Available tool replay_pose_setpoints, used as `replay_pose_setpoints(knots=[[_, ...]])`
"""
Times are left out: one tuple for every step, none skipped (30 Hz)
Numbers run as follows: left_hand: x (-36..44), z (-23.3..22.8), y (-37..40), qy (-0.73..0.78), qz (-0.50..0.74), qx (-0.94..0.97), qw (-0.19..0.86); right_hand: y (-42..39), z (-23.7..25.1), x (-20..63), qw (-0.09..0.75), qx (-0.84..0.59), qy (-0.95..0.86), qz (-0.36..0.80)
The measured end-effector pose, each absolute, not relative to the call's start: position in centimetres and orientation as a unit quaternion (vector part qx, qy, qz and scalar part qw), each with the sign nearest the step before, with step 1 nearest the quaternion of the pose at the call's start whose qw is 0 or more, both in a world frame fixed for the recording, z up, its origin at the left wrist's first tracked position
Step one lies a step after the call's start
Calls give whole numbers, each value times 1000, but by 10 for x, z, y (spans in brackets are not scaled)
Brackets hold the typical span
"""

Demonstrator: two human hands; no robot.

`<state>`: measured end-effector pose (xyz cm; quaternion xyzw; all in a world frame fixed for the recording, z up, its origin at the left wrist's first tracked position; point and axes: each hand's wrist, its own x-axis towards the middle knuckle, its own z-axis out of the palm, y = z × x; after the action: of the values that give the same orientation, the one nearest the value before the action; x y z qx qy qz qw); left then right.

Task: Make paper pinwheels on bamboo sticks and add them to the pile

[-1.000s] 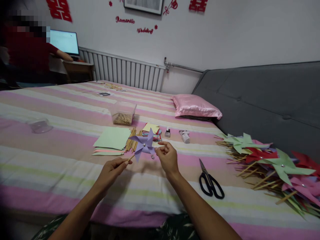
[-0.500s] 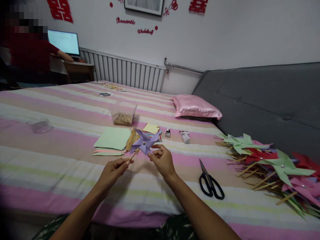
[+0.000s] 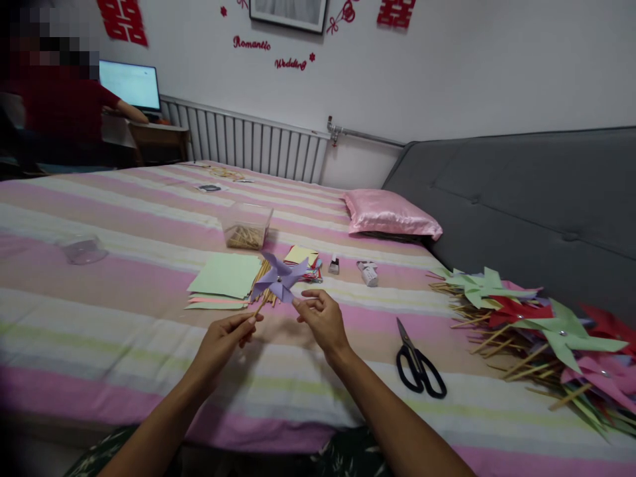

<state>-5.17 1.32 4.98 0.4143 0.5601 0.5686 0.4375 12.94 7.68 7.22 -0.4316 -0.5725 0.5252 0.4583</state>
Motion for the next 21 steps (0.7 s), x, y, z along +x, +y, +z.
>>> replay_pose_setpoints(knots=[[-52,50,13,562,576,399,440,76,72,129,449,-433,-575,529],[-53,51,13,563,582,384,444,74,70,128,435,-433,-582,533],[-53,51,13,564,585,373,448,72,68,127,415,-429,-595,538],[-53,52,13,563,587,366,452,70,65,124,390,-422,-611,544],[-53,52,13,562,587,365,454,68,61,122,362,-414,-629,550],[-53,52,12,561,586,370,453,66,57,118,333,-403,-646,557],[-52,52,12,560,584,378,451,63,53,115,308,-394,-658,564],[-51,51,12,558,581,385,450,60,49,111,290,-385,-664,571],[-49,51,12,556,579,392,449,58,46,107,278,-377,-666,580],[-48,50,12,554,577,396,451,56,43,104,271,-367,-666,590],[-46,50,11,551,576,398,455,54,41,101,266,-356,-668,597],[-44,50,11,548,575,397,459,52,40,99,262,-347,-670,602],[-43,50,11,547,575,395,463,51,39,97,256,-340,-671,607],[-42,50,11,547,575,391,466,50,39,96,250,-335,-670,613],[-41,50,11,548,575,388,468,49,38,96,246,-333,-665,622],[-40,51,11,548,576,384,470,49,38,95,244,-332,-657,631],[-39,52,11,547,576,382,472,48,39,94,247,-334,-646,640],[-39,52,11,547,576,381,472,48,39,94,253,-337,-635,647],[-39,53,12,548,575,382,472,47,40,93,262,-341,-625,652],[-39,54,13,550,574,386,469,47,42,92,272,-345,-616,653],[-40,55,14,553,570,393,463,47,44,91,281,-348,-610,654]])
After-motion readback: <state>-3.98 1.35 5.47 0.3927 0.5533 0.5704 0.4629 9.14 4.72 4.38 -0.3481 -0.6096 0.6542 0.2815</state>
